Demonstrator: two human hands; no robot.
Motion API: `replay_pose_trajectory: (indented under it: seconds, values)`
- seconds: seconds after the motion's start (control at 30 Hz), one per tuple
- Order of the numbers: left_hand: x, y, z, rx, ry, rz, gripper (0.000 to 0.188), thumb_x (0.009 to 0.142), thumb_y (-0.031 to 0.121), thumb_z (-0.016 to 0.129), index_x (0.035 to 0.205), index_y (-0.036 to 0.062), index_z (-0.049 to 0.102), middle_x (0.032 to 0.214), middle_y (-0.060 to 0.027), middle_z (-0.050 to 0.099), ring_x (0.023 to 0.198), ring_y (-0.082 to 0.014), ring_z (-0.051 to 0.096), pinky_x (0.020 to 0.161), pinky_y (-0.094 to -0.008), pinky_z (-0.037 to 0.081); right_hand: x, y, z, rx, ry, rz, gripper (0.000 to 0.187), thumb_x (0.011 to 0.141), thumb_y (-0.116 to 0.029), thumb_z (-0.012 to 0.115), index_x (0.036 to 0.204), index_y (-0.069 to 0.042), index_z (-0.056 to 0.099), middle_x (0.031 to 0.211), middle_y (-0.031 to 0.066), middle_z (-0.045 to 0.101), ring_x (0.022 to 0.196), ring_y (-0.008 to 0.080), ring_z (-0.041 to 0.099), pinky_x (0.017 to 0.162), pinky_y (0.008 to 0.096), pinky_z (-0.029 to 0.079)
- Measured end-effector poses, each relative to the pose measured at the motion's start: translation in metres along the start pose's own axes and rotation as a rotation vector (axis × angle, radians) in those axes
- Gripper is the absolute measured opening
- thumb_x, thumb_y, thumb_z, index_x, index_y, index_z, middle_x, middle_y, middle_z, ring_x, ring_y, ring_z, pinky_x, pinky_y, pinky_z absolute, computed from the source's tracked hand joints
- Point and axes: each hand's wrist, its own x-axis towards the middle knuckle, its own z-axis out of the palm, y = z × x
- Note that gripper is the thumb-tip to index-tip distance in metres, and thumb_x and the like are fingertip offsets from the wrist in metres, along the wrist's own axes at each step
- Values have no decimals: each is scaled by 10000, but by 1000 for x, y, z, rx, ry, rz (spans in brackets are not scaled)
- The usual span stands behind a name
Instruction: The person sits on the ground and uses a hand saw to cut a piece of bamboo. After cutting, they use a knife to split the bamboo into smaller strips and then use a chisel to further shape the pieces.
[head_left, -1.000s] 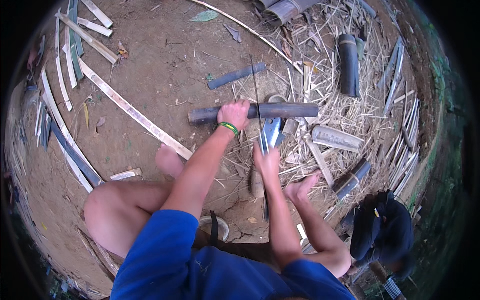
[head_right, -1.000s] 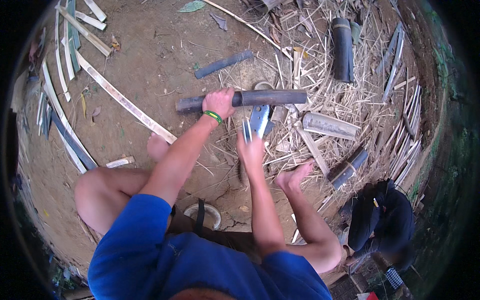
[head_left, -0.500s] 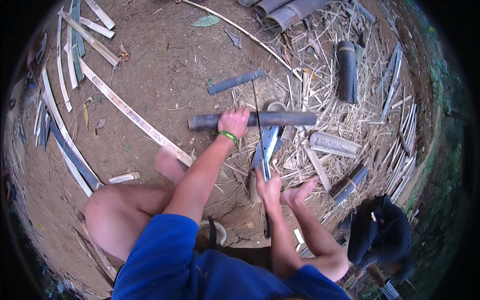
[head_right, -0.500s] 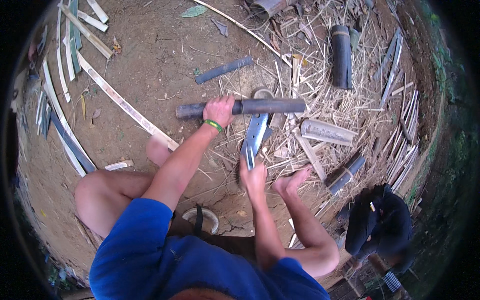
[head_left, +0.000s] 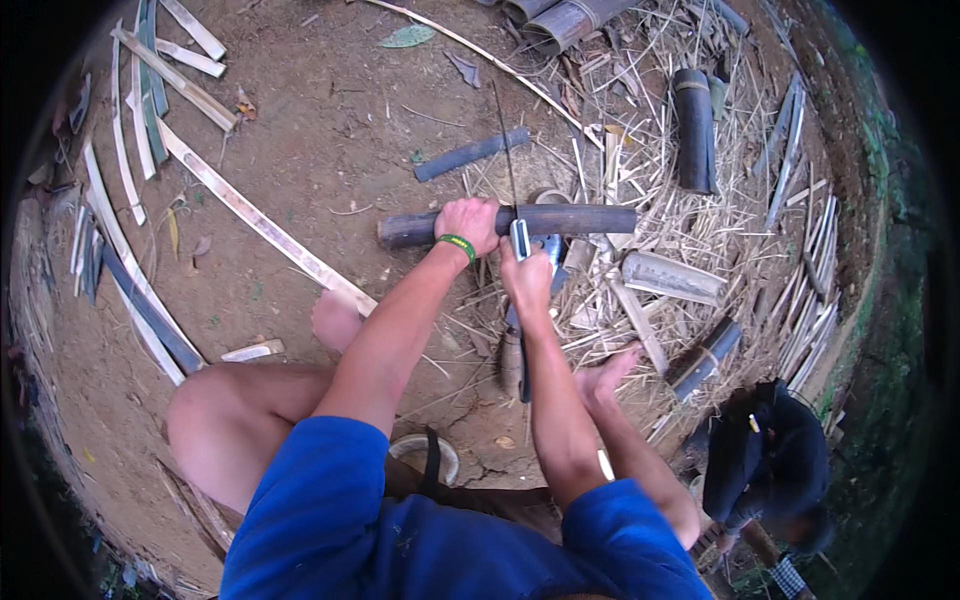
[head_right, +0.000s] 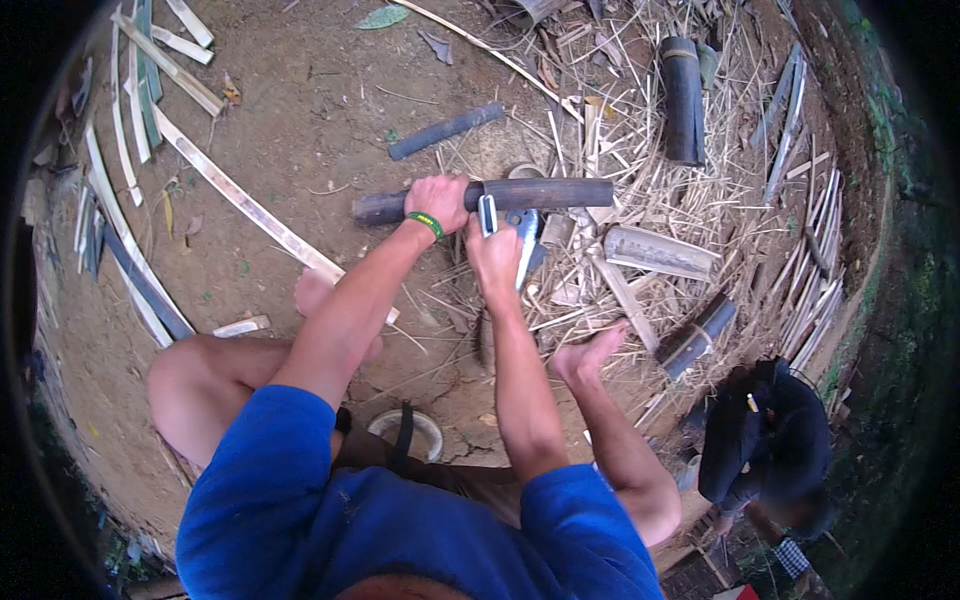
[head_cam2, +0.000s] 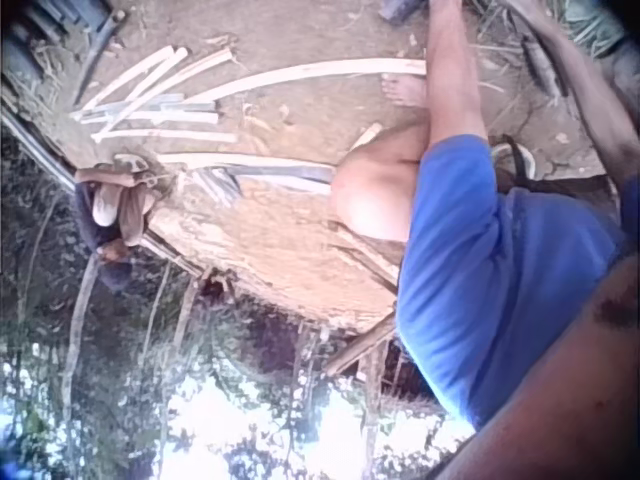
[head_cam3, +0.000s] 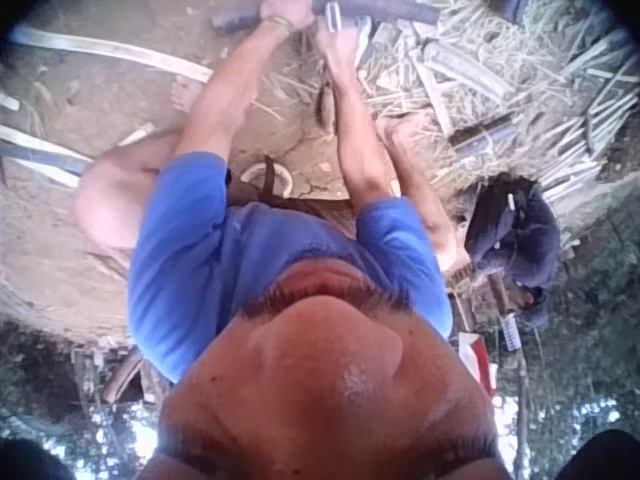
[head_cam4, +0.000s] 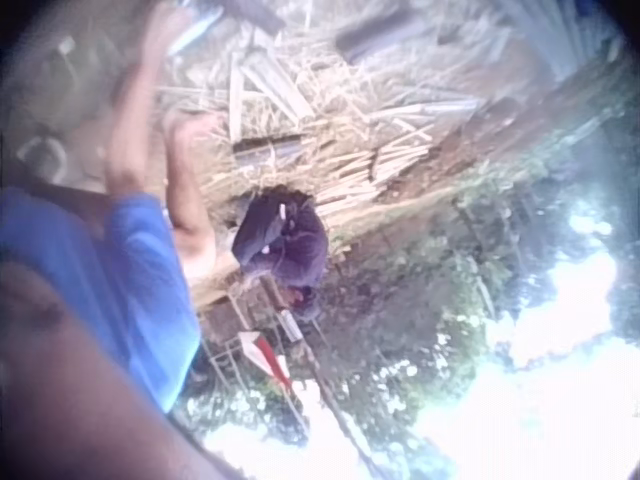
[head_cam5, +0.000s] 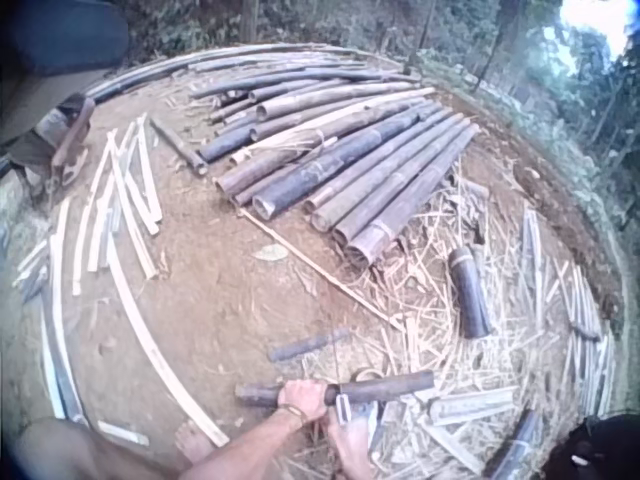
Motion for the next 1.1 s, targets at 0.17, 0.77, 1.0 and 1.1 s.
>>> replay_pose_trajectory:
  seconds: [0.17, 0.77, 1.0, 1.1]
  values:
    - [-1, -8, -25, 28, -93, -36, 396, 694, 298, 779, 1031, 93, 747, 992, -184, 748, 976, -354, 730, 885, -462, 587, -99, 59, -9, 70, 46, -154, 322, 911, -276, 659, 995, 29, 722, 838, 301, 695, 813, 473, 705, 735, 504, 552]
    - [18, -20, -18, 32, -192, 1, 387, 644, 364, 793, 981, 175, 781, 1008, -182, 753, 992, -361, 724, 926, -455, 572, -99, 43, -15, -2, 50, -116, 301, 917, -255, 659, 950, 34, 738, 800, 292, 696, 810, 464, 715, 738, 513, 547]
    - [21, -15, -18, 11, -215, 32, 486, 605, 391, 822, 1003, 116, 772, 1051, -195, 746, 1034, -374, 711, 947, -456, 566, -21, 11, 6, -26, 0, 41, 359, 915, -287, 669, 882, 68, 715, 749, 301, 672, 767, 421, 723, 700, 503, 539]
    - [20, -21, -25, 26, -235, -1, 485, 620, 399, 815, 1008, 111, 776, 1064, -199, 745, 1038, -377, 712, 939, -459, 571, -94, 49, 1, 95, 90, -142, 285, 903, -227, 659, 879, 50, 721, 780, 297, 680, 786, 427, 725, 729, 506, 541]
